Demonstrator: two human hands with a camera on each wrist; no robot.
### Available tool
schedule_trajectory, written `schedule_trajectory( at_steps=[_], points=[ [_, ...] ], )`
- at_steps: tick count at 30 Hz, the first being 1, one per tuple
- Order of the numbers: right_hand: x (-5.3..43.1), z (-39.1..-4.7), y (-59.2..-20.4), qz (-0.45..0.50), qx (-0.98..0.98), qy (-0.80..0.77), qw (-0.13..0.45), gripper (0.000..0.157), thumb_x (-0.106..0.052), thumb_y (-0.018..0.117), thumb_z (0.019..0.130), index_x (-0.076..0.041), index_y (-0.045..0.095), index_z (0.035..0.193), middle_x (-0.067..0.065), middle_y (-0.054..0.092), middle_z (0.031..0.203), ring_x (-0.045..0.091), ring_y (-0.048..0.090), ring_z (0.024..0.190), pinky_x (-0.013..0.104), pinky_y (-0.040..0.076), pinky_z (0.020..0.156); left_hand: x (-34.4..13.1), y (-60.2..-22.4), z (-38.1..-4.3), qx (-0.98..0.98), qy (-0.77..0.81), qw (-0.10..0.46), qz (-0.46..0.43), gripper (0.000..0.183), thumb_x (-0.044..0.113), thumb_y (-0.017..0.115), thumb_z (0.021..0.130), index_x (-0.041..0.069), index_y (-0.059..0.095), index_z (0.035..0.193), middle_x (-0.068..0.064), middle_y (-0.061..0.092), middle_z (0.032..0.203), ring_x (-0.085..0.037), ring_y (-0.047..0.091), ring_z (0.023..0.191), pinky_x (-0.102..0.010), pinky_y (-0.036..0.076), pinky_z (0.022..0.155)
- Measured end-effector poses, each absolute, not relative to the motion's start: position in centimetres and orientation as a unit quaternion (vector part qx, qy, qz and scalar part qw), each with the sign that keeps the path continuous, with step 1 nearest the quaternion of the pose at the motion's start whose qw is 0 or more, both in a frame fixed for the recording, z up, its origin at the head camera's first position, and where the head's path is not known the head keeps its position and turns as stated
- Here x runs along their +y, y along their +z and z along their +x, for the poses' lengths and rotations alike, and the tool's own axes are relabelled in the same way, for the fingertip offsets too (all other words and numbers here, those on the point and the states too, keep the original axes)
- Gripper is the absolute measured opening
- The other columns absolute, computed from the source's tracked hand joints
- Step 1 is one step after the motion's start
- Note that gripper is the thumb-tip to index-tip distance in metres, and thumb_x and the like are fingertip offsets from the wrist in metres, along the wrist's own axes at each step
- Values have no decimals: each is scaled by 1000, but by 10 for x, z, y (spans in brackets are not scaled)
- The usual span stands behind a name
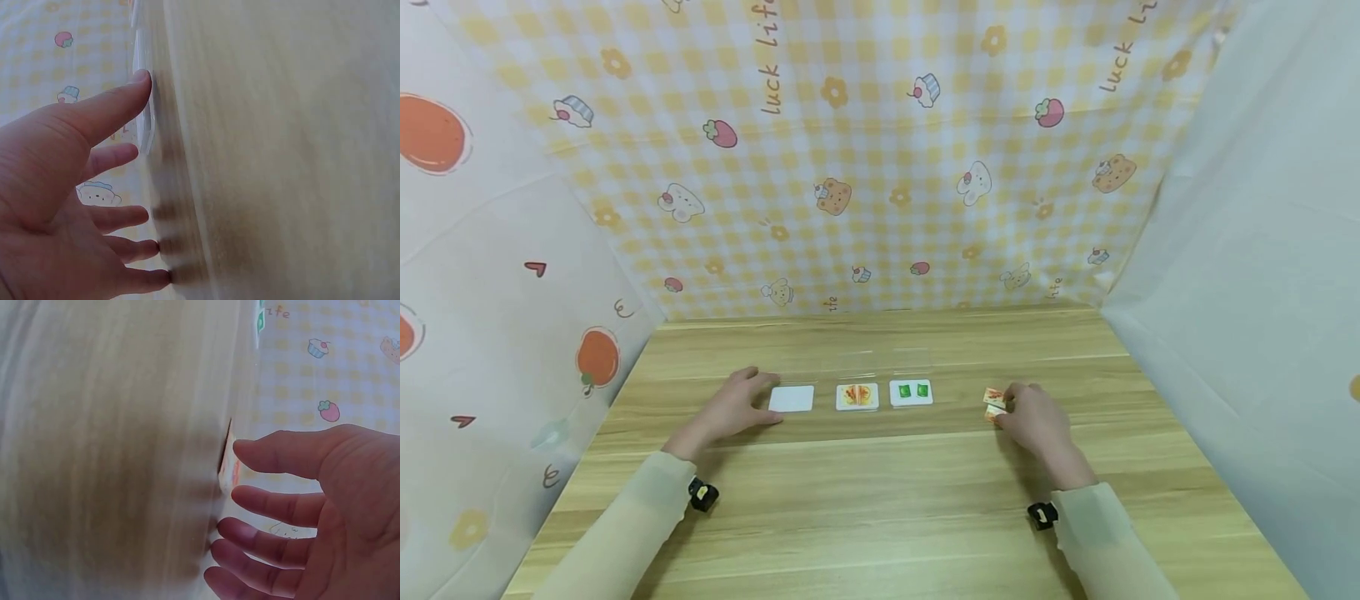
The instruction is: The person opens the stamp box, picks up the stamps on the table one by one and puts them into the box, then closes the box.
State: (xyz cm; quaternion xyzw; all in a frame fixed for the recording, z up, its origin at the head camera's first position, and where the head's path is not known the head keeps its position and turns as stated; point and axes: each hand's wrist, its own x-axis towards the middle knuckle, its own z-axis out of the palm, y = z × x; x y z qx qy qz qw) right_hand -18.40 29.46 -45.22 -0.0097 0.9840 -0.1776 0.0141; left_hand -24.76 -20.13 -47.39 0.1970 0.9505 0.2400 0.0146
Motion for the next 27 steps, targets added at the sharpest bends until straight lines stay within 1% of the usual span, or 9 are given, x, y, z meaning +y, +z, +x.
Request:
schedule_trajectory(
  at_steps=[5, 7, 14, 18, 27],
  points=[
    [293, -182, -455, -2, 986, -170, 5, 37, -34, 70, 77, -8, 62, 103, 10, 58, 96, 22, 53, 77, 36, 42, 54, -204, -475, -248, 950, 255, 35, 179, 69, 42, 76, 69, 13, 52, 127, -25, 29, 139, -47, 21, 127, -64, 23, 94],
    [293, -182, -456, 2, 986, -168, 3, 35, -35, 70, 77, -10, 63, 100, 10, 57, 95, 21, 53, 75, 35, 41, 53, -205, -475, -248, 949, 260, 39, 174, 68, 42, 77, 69, 14, 53, 126, -26, 27, 141, -48, 18, 128, -64, 21, 95],
    [293, -182, -458, 7, 987, -160, 4, 27, -36, 70, 76, -14, 64, 91, 8, 56, 92, 19, 50, 70, 33, 37, 49, -208, -476, -246, 949, 263, 47, 167, 64, 43, 75, 70, 17, 54, 125, -26, 25, 141, -42, 21, 129, -61, 24, 96],
    [292, -183, -459, 8, 988, -155, 7, 24, -37, 71, 76, -17, 64, 87, 5, 57, 88, 17, 49, 66, 32, 36, 47, -208, -477, -245, 948, 267, 51, 167, 63, 42, 75, 71, 17, 54, 125, -27, 24, 141, -42, 21, 129, -62, 25, 95],
    [291, -185, -458, 9, 987, -158, 0, 21, -33, 72, 76, -16, 62, 82, 1, 57, 78, 17, 48, 61, 32, 34, 46, -209, -476, -246, 948, 262, 44, 178, 62, 43, 74, 72, 17, 54, 125, -27, 27, 140, -40, 23, 128, -60, 28, 94]
  ],
)
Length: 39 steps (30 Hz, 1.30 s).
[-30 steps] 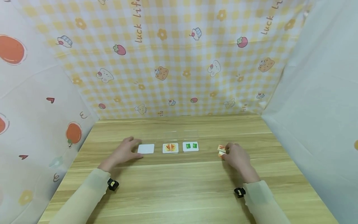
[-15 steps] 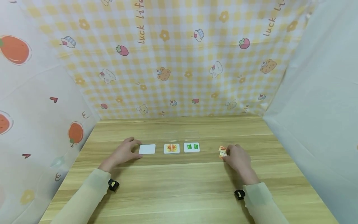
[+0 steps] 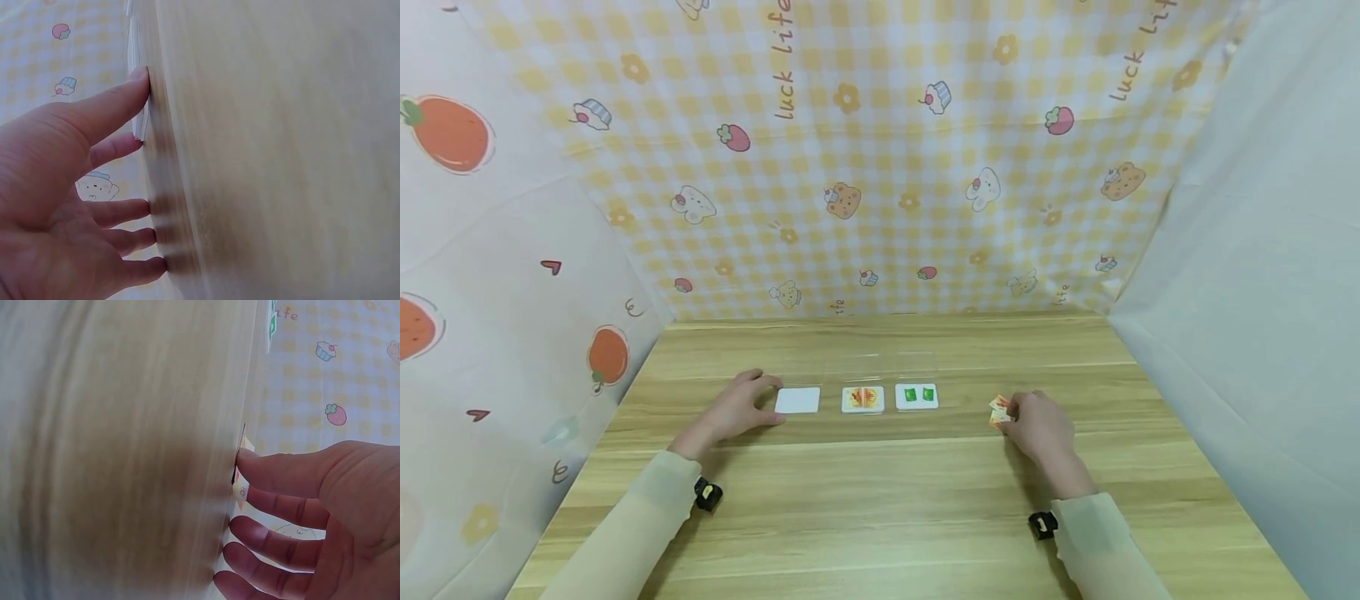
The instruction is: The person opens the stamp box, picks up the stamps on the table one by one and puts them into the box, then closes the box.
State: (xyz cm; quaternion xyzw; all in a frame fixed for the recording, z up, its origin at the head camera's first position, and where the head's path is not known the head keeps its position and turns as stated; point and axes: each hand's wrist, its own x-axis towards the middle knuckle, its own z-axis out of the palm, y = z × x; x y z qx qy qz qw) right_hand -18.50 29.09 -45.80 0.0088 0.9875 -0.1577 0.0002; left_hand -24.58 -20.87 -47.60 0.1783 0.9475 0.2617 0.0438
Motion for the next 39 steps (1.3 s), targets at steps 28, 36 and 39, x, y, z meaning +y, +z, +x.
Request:
schedule_trajectory(
  at_steps=[28, 36, 39],
  points=[
    [271, -190, -451, 13, 917, -396, 42, 18, -30, 71, 77, -11, 70, 78, 4, 64, 70, 13, 48, 58, 26, 40, 51, -207, -471, -246, 949, 248, 43, 191, 58, 42, 73, 73, 19, 54, 123, -26, 30, 139, -40, 26, 127, -58, 31, 93],
    [231, -196, -455, 51, 851, -518, 77, 22, -28, 70, 78, -7, 70, 84, 10, 68, 76, 17, 53, 58, 27, 43, 46, -208, -472, -245, 951, 245, 47, 184, 57, 41, 73, 73, 20, 54, 123, -24, 29, 140, -39, 26, 127, -58, 32, 92],
    [214, -199, -458, 48, 839, -537, 70, 19, -27, 70, 78, -8, 71, 83, 11, 68, 75, 18, 55, 57, 28, 43, 45, -209, -472, -244, 950, 248, 49, 183, 58, 41, 74, 73, 20, 54, 123, -25, 28, 140, -39, 24, 128, -59, 31, 92]
  ],
)
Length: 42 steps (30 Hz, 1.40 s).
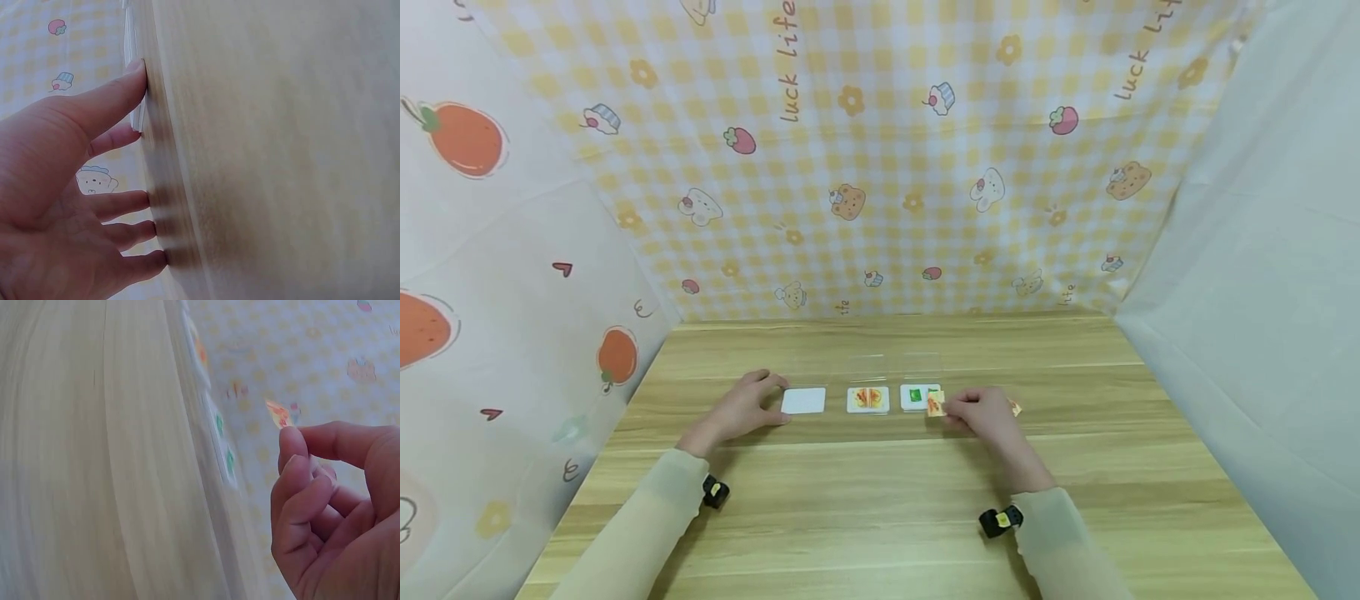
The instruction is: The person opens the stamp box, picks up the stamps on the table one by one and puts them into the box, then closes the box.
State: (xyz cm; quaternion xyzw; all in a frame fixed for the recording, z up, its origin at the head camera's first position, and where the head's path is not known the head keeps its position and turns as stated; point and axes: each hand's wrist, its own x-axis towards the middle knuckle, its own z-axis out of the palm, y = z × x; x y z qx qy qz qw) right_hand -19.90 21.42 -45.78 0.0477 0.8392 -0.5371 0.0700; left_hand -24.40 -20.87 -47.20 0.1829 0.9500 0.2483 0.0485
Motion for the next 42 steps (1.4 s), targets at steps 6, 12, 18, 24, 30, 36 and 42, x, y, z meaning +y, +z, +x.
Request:
schedule_trajectory(
  at_steps=[6, 12, 18, 24, 30, 36, 42],
  points=[
    [171, -205, -458, 47, 784, -614, 77, 20, -20, 70, 79, -1, 69, 84, 22, 66, 79, 23, 62, 62, 29, 50, 52, -209, -472, -245, 950, 247, 51, 184, 59, 42, 73, 73, 20, 54, 124, -26, 28, 140, -40, 25, 127, -59, 31, 92],
    [128, -211, -457, 37, 768, -635, 78, 17, -18, 68, 79, -1, 69, 81, 24, 65, 77, 22, 61, 57, 28, 50, 49, -209, -473, -247, 949, 251, 56, 180, 59, 42, 73, 73, 20, 53, 124, -25, 27, 141, -40, 25, 128, -59, 31, 93],
    [95, -212, -460, 12, 777, -624, 85, 15, -17, 67, 79, -2, 68, 78, 20, 66, 71, 15, 58, 50, 27, 49, 46, -207, -474, -247, 951, 244, 52, 183, 60, 43, 73, 73, 21, 53, 124, -25, 28, 140, -39, 25, 127, -59, 31, 92],
    [74, -217, -459, -2, 790, -608, 79, 14, -20, 66, 80, -6, 69, 77, 16, 67, 70, 17, 61, 53, 29, 50, 48, -204, -473, -248, 949, 246, 51, 191, 59, 42, 73, 74, 20, 53, 125, -25, 28, 140, -38, 26, 127, -58, 31, 93],
    [55, -229, -454, -21, 802, -592, 77, 17, -21, 65, 80, -5, 70, 76, 14, 66, 68, 20, 61, 54, 36, 52, 51, -204, -472, -249, 948, 247, 48, 193, 59, 40, 74, 73, 18, 53, 124, -26, 28, 139, -39, 25, 127, -59, 30, 94],
    [32, -238, -449, -27, 819, -567, 83, 18, -20, 64, 81, -4, 69, 75, 11, 65, 63, 22, 61, 52, 38, 51, 50, -207, -474, -249, 950, 247, 54, 181, 59, 41, 74, 72, 20, 54, 123, -24, 29, 140, -39, 26, 126, -60, 31, 92],
    [8, -244, -448, -42, 850, -519, 79, 18, -20, 63, 80, -6, 69, 72, 3, 62, 55, 21, 60, 48, 31, 48, 44, -207, -476, -250, 951, 247, 57, 175, 56, 43, 73, 72, 23, 54, 121, -21, 30, 140, -36, 25, 127, -59, 30, 93]
  ],
)
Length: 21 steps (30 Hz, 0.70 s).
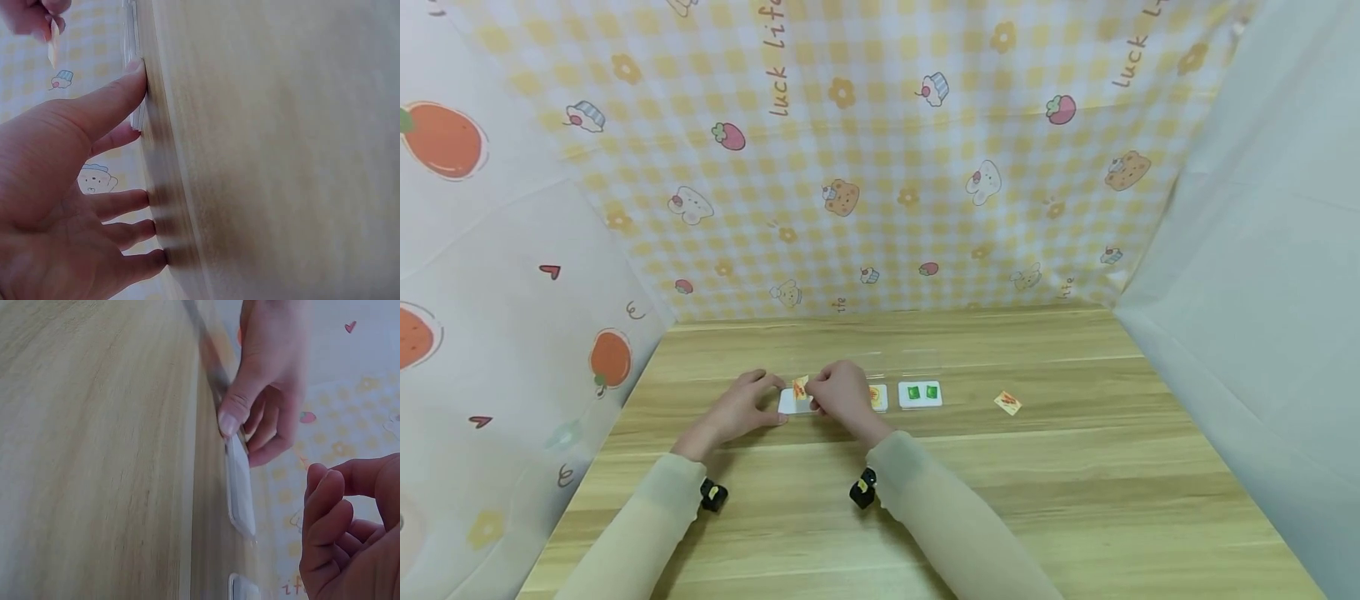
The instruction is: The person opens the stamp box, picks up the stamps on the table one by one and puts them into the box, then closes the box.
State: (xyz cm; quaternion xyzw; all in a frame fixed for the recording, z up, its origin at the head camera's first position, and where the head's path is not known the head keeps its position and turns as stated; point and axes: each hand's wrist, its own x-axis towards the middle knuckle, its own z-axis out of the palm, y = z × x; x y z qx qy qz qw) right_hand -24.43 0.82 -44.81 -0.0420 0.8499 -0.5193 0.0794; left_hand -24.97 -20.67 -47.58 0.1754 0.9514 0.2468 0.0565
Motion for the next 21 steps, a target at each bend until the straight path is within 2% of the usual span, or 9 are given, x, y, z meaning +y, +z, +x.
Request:
schedule_trajectory(
  at_steps=[8, 15, 21],
  points=[
    [-17, -249, -452, -35, 890, -446, 83, 21, -23, 62, 78, -10, 70, 63, -3, 61, 50, 13, 55, 42, 25, 42, 40, -209, -477, -249, 950, 250, 55, 178, 52, 41, 74, 73, 26, 53, 118, -22, 30, 139, -36, 25, 127, -58, 31, 93],
    [-32, -251, -458, -20, 922, -384, 55, 33, -30, 65, 77, -13, 61, 49, -5, 55, 40, 10, 51, 34, 22, 30, 31, -209, -477, -248, 947, 253, 46, 192, 51, 39, 73, 74, 24, 54, 118, -22, 32, 138, -37, 25, 127, -59, 31, 92],
    [-38, -250, -462, -27, 940, -337, 44, 40, -36, 65, 78, -14, 57, 46, -7, 50, 35, 8, 48, 30, 20, 28, 28, -209, -475, -247, 947, 251, 40, 198, 52, 38, 73, 74, 20, 55, 120, -24, 33, 137, -38, 26, 126, -59, 31, 92]
  ],
)
